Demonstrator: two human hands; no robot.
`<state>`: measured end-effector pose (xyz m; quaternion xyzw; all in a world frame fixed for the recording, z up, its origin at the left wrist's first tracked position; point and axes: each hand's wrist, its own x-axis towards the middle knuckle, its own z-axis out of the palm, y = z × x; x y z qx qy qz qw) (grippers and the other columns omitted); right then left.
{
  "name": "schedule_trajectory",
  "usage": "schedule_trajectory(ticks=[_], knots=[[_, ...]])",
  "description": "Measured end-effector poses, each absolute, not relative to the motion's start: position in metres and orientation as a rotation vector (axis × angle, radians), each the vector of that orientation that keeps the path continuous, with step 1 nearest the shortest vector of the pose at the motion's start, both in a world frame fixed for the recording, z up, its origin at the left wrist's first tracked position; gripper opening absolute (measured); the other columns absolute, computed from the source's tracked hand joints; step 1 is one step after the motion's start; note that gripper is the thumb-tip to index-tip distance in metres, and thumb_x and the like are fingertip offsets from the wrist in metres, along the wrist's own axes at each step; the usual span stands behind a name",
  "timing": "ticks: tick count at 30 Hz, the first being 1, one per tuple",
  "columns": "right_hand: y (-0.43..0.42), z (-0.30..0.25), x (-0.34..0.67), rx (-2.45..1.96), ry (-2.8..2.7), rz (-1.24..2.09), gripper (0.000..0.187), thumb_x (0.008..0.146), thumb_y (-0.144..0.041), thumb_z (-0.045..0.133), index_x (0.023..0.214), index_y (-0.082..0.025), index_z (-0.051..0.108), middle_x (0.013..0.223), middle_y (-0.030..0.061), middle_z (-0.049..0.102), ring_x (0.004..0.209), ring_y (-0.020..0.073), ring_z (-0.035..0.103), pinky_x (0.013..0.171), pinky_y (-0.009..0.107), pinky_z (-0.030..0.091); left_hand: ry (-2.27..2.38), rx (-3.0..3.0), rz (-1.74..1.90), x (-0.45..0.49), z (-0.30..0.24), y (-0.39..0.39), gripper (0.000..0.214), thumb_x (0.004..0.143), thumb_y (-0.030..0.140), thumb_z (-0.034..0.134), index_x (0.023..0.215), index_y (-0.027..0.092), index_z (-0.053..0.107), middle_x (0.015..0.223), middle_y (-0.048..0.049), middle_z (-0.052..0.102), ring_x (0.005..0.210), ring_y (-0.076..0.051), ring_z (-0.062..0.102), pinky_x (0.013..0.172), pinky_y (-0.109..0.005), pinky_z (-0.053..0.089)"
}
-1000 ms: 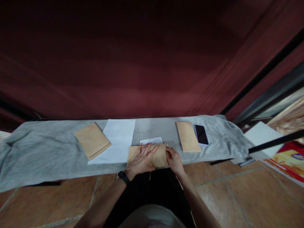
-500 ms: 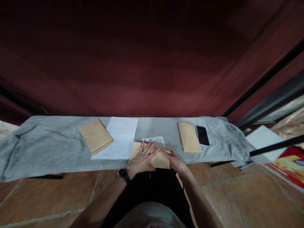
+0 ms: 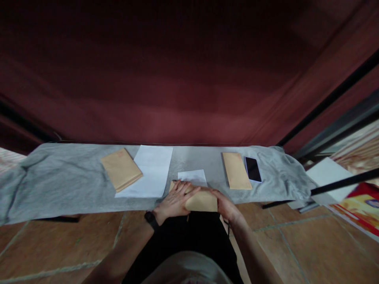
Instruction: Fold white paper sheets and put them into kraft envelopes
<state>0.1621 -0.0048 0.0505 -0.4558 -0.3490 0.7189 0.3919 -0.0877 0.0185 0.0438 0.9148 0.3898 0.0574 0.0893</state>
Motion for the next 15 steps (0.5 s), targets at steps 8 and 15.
schedule_trajectory(ticks=[8,15], knots=[[0.021,0.045,0.175,-1.403,-1.099,1.459,0.051,0.084,-0.068,0.052,0.098,-0.021,0.066,0.092,0.0090,0.074,0.084,0.0235,0.071,0.073,0.035,0.056,1.425,2.675,0.283,-0.096,0.064,0.009,0.093,0.083,0.039,0.070,0.160,0.033,0.018,0.147,-0.0108,0.048,0.136,-0.035,0.043,0.120,-0.054,0.020],[0.059,0.022,0.150,-1.769,-1.319,0.996,0.025,0.074,-0.038,0.074,0.091,-0.022,0.065,0.104,0.0114,0.071,0.111,0.0291,0.063,0.092,0.038,0.049,1.807,2.619,0.449,-0.130,0.062,-0.004,0.099,0.083,0.039,0.068,0.161,0.026,0.009,0.139,-0.0153,0.052,0.133,-0.036,0.047,0.117,-0.056,0.027]])
